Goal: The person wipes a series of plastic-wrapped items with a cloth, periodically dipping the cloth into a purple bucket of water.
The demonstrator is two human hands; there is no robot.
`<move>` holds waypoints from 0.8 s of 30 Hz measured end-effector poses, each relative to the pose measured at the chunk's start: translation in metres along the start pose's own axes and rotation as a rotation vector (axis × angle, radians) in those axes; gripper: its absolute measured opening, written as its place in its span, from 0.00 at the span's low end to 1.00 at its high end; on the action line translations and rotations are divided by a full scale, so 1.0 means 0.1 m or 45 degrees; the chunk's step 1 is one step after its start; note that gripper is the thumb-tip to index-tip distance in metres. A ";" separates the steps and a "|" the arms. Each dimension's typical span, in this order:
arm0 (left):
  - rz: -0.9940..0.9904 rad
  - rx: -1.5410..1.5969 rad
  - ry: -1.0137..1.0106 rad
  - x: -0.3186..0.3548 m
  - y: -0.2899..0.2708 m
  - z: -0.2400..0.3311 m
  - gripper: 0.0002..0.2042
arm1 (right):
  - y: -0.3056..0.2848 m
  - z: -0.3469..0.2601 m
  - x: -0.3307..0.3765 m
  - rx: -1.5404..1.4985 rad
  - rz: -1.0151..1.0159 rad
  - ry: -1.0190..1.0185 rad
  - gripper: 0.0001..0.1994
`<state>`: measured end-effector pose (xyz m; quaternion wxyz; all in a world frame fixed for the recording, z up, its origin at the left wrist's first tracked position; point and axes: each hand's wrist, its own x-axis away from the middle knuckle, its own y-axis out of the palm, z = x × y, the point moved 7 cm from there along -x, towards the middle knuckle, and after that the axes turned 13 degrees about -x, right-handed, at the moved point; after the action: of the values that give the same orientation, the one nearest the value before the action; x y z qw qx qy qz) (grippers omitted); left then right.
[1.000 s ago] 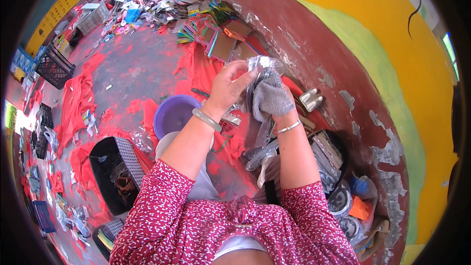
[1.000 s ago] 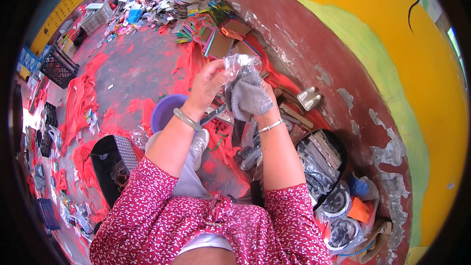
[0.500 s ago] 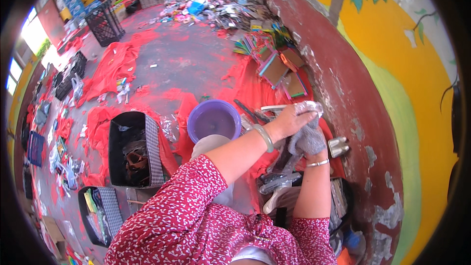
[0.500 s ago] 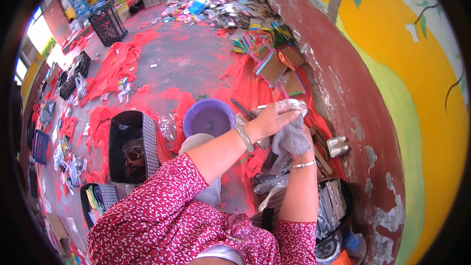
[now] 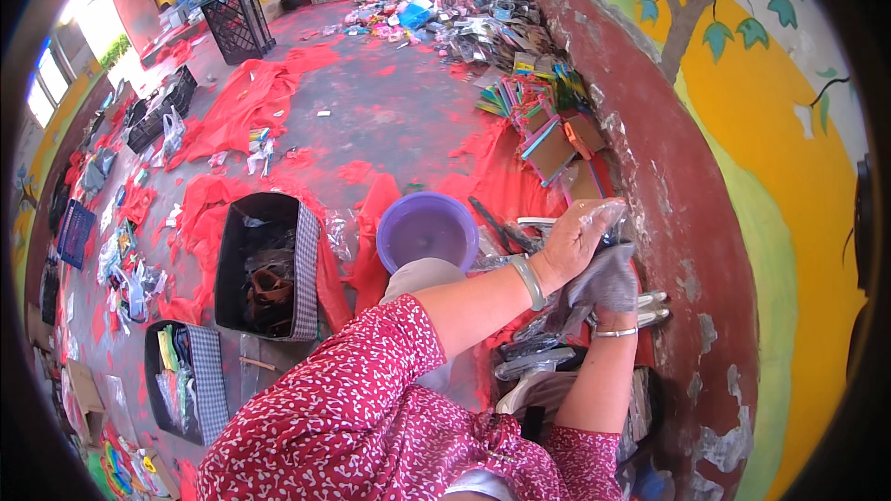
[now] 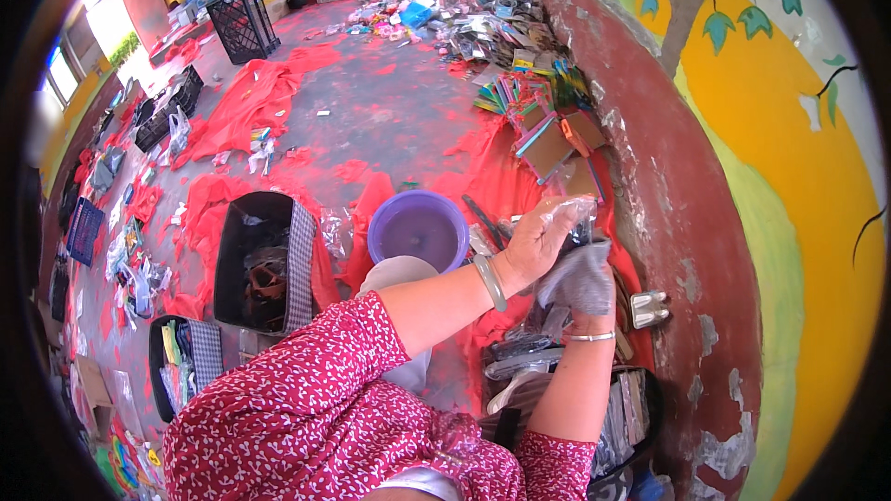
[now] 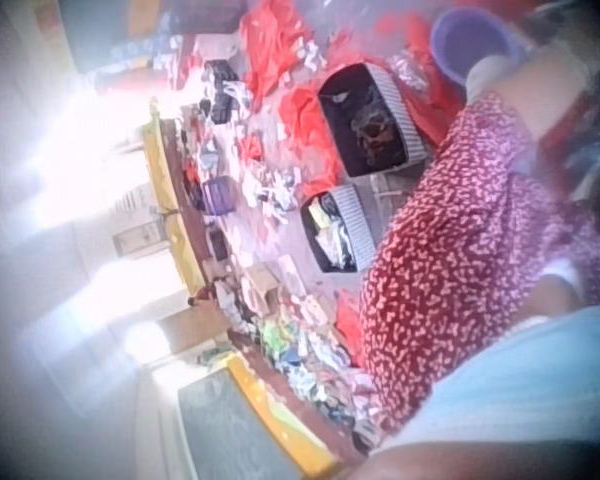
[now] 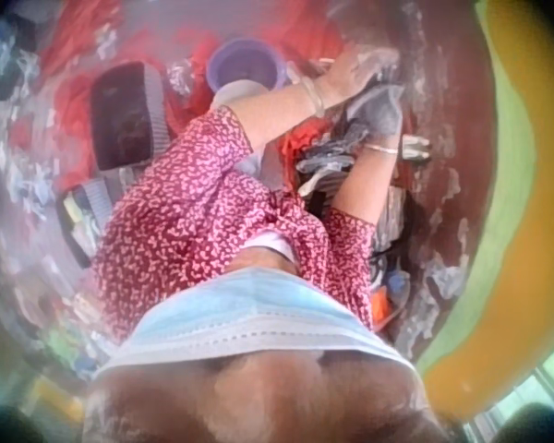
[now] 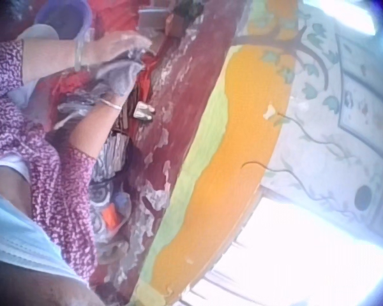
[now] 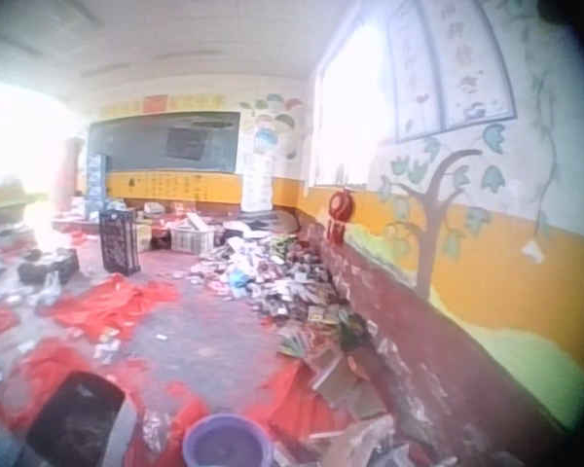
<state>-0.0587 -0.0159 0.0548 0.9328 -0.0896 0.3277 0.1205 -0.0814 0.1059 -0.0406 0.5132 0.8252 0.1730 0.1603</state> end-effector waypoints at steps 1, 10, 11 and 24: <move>-0.035 0.036 -0.013 -0.03 0.00 -0.02 0.16 | 0.05 -0.04 -0.02 0.437 -0.083 -0.094 0.20; -0.272 0.401 -0.258 0.07 0.22 -0.14 0.16 | -0.15 0.13 0.03 0.161 0.182 0.042 0.17; -0.269 0.431 -0.271 0.07 0.24 -0.13 0.16 | -0.32 0.06 0.00 0.213 0.146 0.061 0.19; -0.302 0.766 -0.652 0.07 0.21 -0.39 0.17 | 0.12 0.20 0.09 0.360 0.222 0.142 0.10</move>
<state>-0.0821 -0.0040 0.0188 0.9762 0.1828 0.0930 -0.0708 -0.0629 0.0895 -0.0378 0.3660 0.8908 0.1498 0.2237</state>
